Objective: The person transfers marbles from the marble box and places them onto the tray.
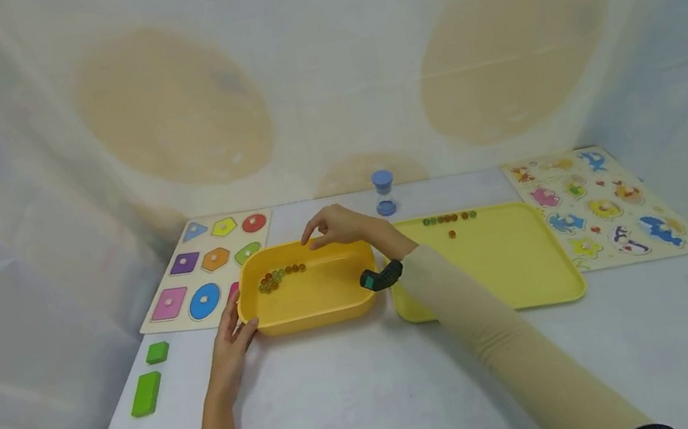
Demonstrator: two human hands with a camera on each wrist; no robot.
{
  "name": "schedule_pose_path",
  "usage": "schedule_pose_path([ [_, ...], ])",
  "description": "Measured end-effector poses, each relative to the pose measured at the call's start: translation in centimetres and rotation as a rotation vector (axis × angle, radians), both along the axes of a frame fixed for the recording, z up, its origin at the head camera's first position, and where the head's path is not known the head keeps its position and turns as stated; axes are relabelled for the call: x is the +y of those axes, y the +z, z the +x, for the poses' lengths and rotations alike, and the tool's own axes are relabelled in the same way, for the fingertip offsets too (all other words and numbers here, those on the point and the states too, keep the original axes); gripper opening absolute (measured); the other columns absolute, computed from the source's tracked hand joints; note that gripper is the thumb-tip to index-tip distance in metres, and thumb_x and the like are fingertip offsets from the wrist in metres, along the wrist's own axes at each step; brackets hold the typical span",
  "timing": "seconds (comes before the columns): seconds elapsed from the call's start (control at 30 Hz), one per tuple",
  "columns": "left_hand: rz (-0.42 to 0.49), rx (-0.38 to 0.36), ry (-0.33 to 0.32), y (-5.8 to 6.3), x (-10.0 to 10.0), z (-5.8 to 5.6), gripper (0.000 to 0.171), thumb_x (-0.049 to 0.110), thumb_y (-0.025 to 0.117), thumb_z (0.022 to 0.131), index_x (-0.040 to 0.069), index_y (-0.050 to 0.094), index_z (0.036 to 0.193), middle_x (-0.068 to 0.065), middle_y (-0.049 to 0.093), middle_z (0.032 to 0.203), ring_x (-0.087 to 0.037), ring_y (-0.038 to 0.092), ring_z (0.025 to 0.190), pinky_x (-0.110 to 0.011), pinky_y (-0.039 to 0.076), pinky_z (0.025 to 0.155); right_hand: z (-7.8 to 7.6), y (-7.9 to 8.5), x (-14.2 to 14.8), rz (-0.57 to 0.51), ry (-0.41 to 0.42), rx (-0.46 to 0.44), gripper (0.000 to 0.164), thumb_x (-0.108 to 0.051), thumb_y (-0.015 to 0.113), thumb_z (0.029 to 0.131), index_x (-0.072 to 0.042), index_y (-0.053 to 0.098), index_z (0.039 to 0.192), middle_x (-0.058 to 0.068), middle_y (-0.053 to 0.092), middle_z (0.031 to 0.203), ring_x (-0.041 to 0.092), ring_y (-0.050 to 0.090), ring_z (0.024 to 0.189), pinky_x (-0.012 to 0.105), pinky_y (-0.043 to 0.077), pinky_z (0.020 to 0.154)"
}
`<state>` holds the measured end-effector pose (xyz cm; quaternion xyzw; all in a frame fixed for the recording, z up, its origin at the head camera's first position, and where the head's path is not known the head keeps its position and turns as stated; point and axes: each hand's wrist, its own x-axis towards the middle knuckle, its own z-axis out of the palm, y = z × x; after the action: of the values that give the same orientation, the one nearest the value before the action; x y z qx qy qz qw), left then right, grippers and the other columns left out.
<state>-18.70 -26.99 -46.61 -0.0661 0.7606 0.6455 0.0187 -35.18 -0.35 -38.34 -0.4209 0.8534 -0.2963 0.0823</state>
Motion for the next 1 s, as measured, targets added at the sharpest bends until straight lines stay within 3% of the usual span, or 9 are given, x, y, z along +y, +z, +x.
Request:
schedule_pose_path([
  [0.1, 0.014, 0.002, 0.001, -0.1, 0.1, -0.1, 0.061, 0.027, 0.054, 0.090, 0.043, 0.021, 0.139, 0.010, 0.011, 0.149, -0.022, 0.024, 0.134, -0.031, 0.037, 0.097, -0.5, -0.7, -1.7, 0.081, -0.003, -0.023, 0.022, -0.021, 0.064, 0.083, -0.015, 0.069, 0.103, -0.001, 0.060, 0.078, 0.010, 0.038, 0.061, 0.022, 0.038, 0.066],
  [0.2, 0.024, 0.001, 0.003, -0.1, 0.1, -0.1, 0.062, 0.027, 0.054, 0.089, 0.043, 0.021, 0.139, 0.010, 0.011, 0.149, -0.023, 0.028, 0.132, -0.029, 0.038, 0.096, -0.6, -1.5, -2.8, 0.125, -0.008, -0.047, 0.022, -0.020, 0.063, 0.083, -0.016, 0.068, 0.104, 0.000, 0.065, 0.098, 0.010, 0.044, 0.068, 0.020, 0.039, 0.065],
  [0.33, 0.016, 0.006, 0.002, -0.1, -0.1, -0.1, 0.061, 0.028, 0.054, 0.089, 0.043, 0.021, 0.139, 0.011, 0.013, 0.149, -0.021, 0.028, 0.132, -0.029, 0.039, 0.096, -0.7, -2.8, -3.7, 0.171, -0.015, -0.087, 0.025, -0.018, 0.063, 0.084, -0.015, 0.067, 0.108, 0.001, 0.065, 0.098, 0.014, 0.043, 0.067, 0.021, 0.036, 0.059],
  [0.53, -0.001, 0.015, -0.001, -0.3, -0.2, -0.2, 0.060, 0.028, 0.055, 0.089, 0.046, 0.024, 0.137, 0.010, 0.015, 0.149, -0.020, 0.024, 0.134, -0.035, 0.036, 0.099, -0.8, -4.3, -4.4, 0.232, -0.069, -0.130, 0.022, -0.017, 0.061, 0.085, -0.019, 0.067, 0.106, -0.003, 0.063, 0.106, 0.014, 0.048, 0.085, 0.023, 0.042, 0.078],
  [0.7, -0.018, 0.017, 0.007, -0.3, -0.1, -0.2, 0.061, 0.028, 0.056, 0.088, 0.044, 0.023, 0.138, 0.009, 0.015, 0.149, -0.021, 0.024, 0.134, -0.037, 0.036, 0.100, -0.1, -4.6, -4.4, 0.225, -0.105, -0.143, 0.022, -0.016, 0.060, 0.086, -0.019, 0.067, 0.106, -0.004, 0.061, 0.108, 0.015, 0.047, 0.089, 0.024, 0.042, 0.082],
  [0.9, -0.026, 0.019, 0.016, 0.0, 0.1, -0.2, 0.063, 0.026, 0.056, 0.089, 0.040, 0.022, 0.140, 0.008, 0.016, 0.149, -0.023, 0.025, 0.134, -0.038, 0.036, 0.100, 0.0, -5.0, -4.5, 0.229, -0.124, -0.113, 0.016, -0.015, 0.059, 0.086, -0.019, 0.069, 0.099, -0.005, 0.062, 0.107, 0.012, 0.050, 0.092, 0.025, 0.043, 0.088],
  [1.0, -0.024, 0.012, 0.017, 0.1, 0.0, 0.0, 0.063, 0.027, 0.056, 0.088, 0.038, 0.022, 0.140, 0.009, 0.016, 0.149, -0.020, 0.022, 0.134, -0.038, 0.034, 0.102, 0.2, -4.9, -4.4, 0.212, -0.095, -0.045, 0.013, -0.018, 0.061, 0.086, -0.019, 0.069, 0.096, -0.003, 0.063, 0.097, 0.011, 0.048, 0.080, 0.021, 0.043, 0.077],
])
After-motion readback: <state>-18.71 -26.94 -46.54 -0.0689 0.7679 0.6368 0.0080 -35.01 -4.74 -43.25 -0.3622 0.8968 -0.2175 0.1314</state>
